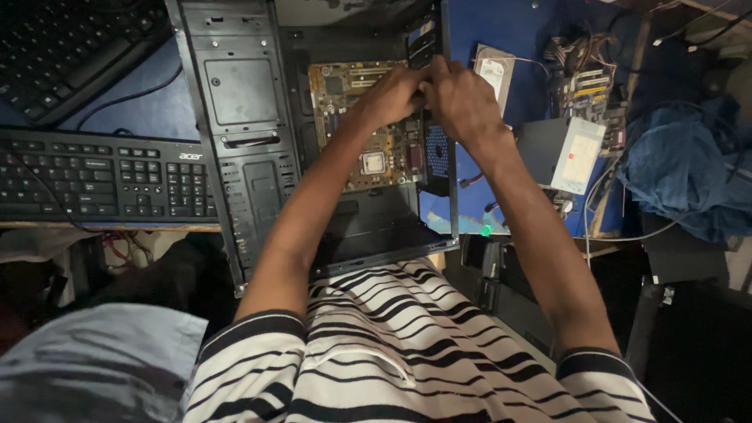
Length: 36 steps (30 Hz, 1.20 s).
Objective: The person works inside an open computer case, using a screwdriver to tighten screws on the motherboard. They repeatedly adjust the motherboard's position and use the screwdriver on different screw holes.
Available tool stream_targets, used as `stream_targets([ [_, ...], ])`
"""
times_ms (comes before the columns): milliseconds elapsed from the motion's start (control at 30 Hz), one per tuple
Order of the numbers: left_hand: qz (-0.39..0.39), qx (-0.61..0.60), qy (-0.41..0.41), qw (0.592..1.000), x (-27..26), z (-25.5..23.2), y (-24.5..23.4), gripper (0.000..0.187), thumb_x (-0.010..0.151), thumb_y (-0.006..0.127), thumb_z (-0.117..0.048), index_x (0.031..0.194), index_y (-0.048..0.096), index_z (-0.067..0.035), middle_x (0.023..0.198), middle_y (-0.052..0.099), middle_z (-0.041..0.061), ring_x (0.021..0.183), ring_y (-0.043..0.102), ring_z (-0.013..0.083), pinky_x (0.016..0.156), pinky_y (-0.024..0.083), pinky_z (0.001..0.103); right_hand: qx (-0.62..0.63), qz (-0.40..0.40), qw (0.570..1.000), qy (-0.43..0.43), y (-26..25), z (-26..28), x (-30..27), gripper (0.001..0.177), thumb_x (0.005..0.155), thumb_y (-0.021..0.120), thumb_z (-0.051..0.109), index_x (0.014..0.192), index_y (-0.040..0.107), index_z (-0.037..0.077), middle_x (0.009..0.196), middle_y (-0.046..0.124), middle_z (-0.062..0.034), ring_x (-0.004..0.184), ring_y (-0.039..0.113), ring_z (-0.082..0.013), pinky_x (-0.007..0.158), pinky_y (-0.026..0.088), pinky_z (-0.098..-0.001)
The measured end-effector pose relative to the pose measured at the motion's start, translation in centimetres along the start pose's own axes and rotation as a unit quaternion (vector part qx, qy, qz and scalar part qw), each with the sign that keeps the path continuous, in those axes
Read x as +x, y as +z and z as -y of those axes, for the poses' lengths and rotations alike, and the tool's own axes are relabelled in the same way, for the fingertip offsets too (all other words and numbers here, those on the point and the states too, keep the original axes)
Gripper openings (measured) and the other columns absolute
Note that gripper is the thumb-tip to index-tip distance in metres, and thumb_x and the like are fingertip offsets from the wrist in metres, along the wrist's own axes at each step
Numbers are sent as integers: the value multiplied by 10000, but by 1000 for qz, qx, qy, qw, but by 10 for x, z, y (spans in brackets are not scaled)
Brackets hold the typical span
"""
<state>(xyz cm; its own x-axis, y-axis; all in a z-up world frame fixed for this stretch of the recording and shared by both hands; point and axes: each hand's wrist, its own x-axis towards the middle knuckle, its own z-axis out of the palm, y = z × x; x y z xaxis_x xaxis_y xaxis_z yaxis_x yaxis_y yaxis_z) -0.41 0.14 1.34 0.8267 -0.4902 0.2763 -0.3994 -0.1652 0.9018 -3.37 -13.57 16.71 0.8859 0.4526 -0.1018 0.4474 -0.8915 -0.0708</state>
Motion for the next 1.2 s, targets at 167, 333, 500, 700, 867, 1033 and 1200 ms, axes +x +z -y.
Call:
stream_targets([
  [167, -30, 18, 37, 999, 0, -1, 0, 375, 794, 771, -23, 1145, 639, -22, 897, 751, 179, 815, 736, 382, 728, 579, 460, -3, -4, 1000, -4, 0, 2, 1, 276, 1022, 680, 211, 1109, 572, -27, 975, 691, -259, 831, 724, -418, 697, 595, -457],
  [333, -21, -11, 35, 999, 0, 7, 3, 313, 819, 758, -28, 1112, 646, -28, 912, 746, 182, 832, 748, 373, 750, 599, 448, -24, 5, 1000, -6, -3, 3, 0, 287, 1011, 688, 218, 1109, 570, -25, 970, 689, -253, 818, 722, -421, 675, 591, -462],
  [500, -21, 4, 20, 1000, 1, 4, 2, 318, 835, 744, -34, 1138, 646, -26, 889, 743, 195, 814, 739, 387, 731, 595, 462, -29, 2, 1000, -5, 0, 2, 1, 285, 1009, 693, 225, 1106, 573, -14, 967, 689, -252, 819, 722, -420, 684, 596, -458],
  [700, -33, 29, 34, 998, 1, 0, 2, 410, 818, 764, -41, 1204, 626, -52, 873, 748, 182, 798, 730, 401, 729, 589, 475, -19, 1, 1000, 0, -1, 3, 0, 281, 1015, 689, 216, 1130, 576, -14, 988, 690, -254, 831, 727, -411, 680, 600, -455],
  [867, 3, 3, -22, 1000, 1, -8, -2, 411, 868, 726, -28, 1259, 611, -78, 846, 742, 164, 738, 740, 352, 706, 597, 448, -15, -3, 1000, 5, 0, 0, 3, 330, 999, 699, 235, 1149, 580, -34, 981, 694, -271, 822, 730, -427, 659, 597, -466],
  [1033, -24, -43, 12, 999, -1, -2, -1, 374, 845, 725, -8, 1206, 644, -65, 901, 758, 162, 786, 753, 347, 728, 601, 439, 1, 13, 999, 48, 5, 0, 7, 373, 1029, 710, 304, 1134, 584, -32, 915, 695, -295, 815, 721, -465, 684, 588, -506],
  [1200, -56, -24, 37, 997, 1, 23, 11, 312, 797, 769, -34, 1097, 681, -30, 919, 757, 183, 841, 745, 360, 746, 589, 441, 28, 10, 999, 24, 11, -10, 15, 337, 981, 735, 227, 1161, 581, -12, 987, 676, -304, 886, 682, -505, 761, 559, -547],
])
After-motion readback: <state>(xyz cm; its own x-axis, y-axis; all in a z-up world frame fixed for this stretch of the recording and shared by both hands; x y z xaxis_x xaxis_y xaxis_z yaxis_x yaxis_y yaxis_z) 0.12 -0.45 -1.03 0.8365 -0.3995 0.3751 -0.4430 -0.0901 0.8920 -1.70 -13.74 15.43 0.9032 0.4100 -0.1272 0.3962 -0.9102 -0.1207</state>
